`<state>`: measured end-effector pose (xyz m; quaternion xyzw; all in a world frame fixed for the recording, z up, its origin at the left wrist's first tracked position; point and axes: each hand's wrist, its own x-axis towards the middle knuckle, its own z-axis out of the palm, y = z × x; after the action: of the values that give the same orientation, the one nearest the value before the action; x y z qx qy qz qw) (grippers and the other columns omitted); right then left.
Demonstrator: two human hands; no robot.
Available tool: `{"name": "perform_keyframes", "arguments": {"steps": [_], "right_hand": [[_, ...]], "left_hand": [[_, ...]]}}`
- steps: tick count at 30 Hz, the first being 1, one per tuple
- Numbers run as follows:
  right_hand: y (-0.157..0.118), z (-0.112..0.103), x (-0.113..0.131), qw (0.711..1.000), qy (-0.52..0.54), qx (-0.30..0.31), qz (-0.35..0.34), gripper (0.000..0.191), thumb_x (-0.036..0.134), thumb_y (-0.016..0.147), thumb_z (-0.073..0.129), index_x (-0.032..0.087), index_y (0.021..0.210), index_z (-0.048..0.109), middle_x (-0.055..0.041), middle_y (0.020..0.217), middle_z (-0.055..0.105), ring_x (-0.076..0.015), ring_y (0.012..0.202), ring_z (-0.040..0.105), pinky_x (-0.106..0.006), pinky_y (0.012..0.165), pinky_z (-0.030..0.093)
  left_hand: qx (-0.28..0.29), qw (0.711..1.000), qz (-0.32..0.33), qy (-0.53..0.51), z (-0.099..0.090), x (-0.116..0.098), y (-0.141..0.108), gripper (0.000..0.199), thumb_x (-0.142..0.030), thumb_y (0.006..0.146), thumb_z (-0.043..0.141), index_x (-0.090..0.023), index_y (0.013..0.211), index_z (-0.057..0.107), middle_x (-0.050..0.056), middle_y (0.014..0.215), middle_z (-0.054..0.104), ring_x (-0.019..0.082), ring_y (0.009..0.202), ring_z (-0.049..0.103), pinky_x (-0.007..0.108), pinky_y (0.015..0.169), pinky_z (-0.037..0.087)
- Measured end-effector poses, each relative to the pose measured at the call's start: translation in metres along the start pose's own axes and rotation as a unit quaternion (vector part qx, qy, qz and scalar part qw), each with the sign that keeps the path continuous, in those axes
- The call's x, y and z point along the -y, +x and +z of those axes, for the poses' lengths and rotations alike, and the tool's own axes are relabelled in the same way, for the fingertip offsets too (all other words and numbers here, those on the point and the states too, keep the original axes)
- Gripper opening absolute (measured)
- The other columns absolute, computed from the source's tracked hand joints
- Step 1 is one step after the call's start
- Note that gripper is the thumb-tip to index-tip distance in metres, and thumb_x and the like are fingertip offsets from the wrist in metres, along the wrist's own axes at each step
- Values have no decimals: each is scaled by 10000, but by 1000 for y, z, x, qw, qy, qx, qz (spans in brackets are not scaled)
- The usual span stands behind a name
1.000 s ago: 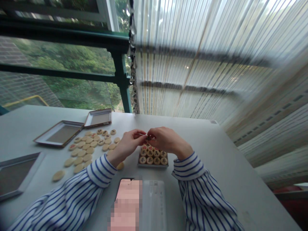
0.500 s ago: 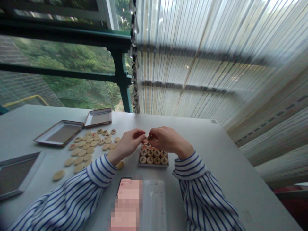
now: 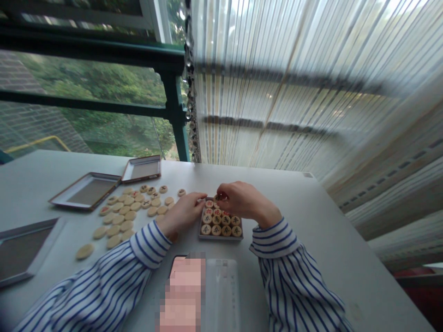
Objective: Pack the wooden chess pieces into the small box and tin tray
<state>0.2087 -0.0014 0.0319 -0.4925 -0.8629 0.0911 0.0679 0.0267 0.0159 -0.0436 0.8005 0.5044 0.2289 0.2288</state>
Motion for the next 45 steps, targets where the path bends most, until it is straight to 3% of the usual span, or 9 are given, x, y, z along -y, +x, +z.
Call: {"name": "perform_keyframes", "arguments": {"steps": [7, 30, 45], "right_hand": [[-1, 0, -2, 1000, -9, 6, 5, 255, 357, 777, 523, 199, 945, 633, -59, 825, 667, -157, 722, 591, -248, 615, 392], [-2, 1, -8, 999, -27, 30, 21, 253, 349, 779, 504, 207, 938, 639, -53, 804, 670, -156, 702, 592, -244, 598, 394], [-2, 0, -10, 995, -40, 81, 51, 266, 345, 765, 488, 218, 948, 633, -50, 830, 663, -146, 696, 578, -229, 586, 382]], "left_hand": [[1, 1000, -11, -23, 1, 0, 0, 339, -204, 796, 430, -156, 1086, 598, 119, 1095, 624, 219, 1004, 572, 304, 882, 404], [-3, 1000, -4, -12, 3, 3, -1, 334, -202, 801, 422, -139, 1080, 595, 117, 1072, 635, 209, 964, 593, 289, 864, 422], [-10, 1000, 1, 6, 2, 1, -1, 325, -177, 789, 426, -124, 1056, 603, 104, 1051, 647, 189, 940, 604, 268, 844, 440]]}}
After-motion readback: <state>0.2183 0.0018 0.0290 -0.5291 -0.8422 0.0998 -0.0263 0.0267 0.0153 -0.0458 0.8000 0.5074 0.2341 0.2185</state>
